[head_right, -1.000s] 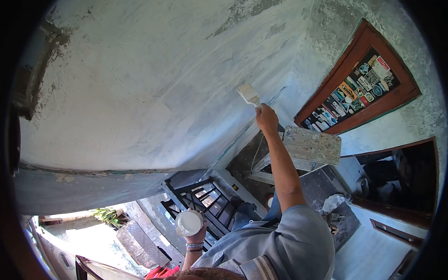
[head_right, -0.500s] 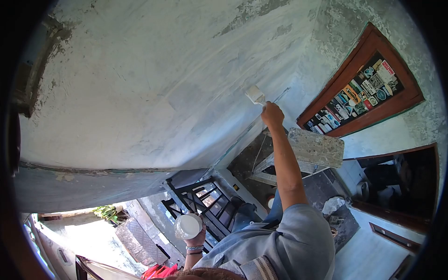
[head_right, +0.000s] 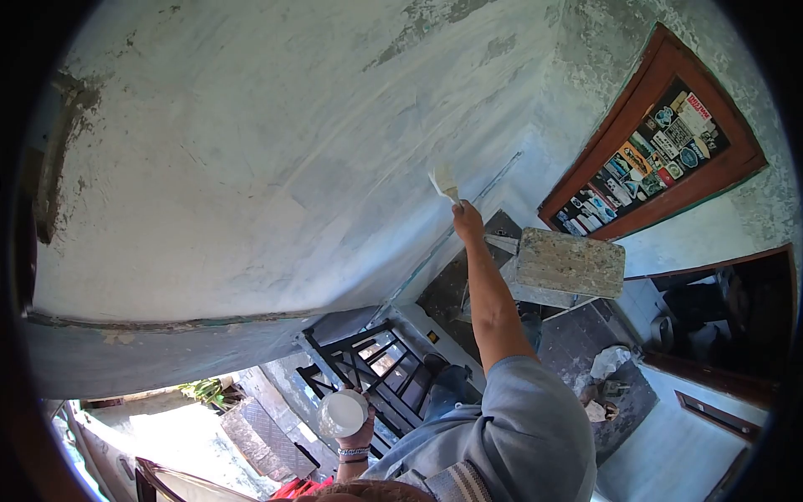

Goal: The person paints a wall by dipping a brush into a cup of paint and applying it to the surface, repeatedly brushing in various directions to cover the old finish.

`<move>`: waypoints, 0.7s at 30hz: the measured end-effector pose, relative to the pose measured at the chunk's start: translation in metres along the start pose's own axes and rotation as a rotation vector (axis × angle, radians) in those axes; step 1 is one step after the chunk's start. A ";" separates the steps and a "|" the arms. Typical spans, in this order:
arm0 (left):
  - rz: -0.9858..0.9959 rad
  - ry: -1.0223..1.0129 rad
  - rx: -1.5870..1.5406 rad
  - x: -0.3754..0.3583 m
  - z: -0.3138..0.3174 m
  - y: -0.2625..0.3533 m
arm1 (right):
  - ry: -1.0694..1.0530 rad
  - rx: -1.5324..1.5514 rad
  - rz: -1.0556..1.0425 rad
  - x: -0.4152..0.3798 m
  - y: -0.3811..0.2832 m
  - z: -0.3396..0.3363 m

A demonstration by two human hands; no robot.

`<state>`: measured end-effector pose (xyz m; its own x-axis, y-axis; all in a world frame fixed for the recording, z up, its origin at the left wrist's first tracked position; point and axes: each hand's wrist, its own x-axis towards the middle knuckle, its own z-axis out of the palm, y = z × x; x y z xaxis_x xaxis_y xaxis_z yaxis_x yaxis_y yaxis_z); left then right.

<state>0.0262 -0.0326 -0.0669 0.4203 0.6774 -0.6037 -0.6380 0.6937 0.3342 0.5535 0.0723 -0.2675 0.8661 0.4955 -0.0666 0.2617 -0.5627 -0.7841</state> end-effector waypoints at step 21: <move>-0.035 -0.032 -0.008 0.005 -0.007 -0.009 | -0.315 -0.420 0.148 -0.066 0.026 0.003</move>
<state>0.0289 -0.0373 -0.0778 0.4628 0.6607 -0.5910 -0.6276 0.7150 0.3079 0.5015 0.0268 -0.2857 0.7538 0.5290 -0.3898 0.3502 -0.8254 -0.4429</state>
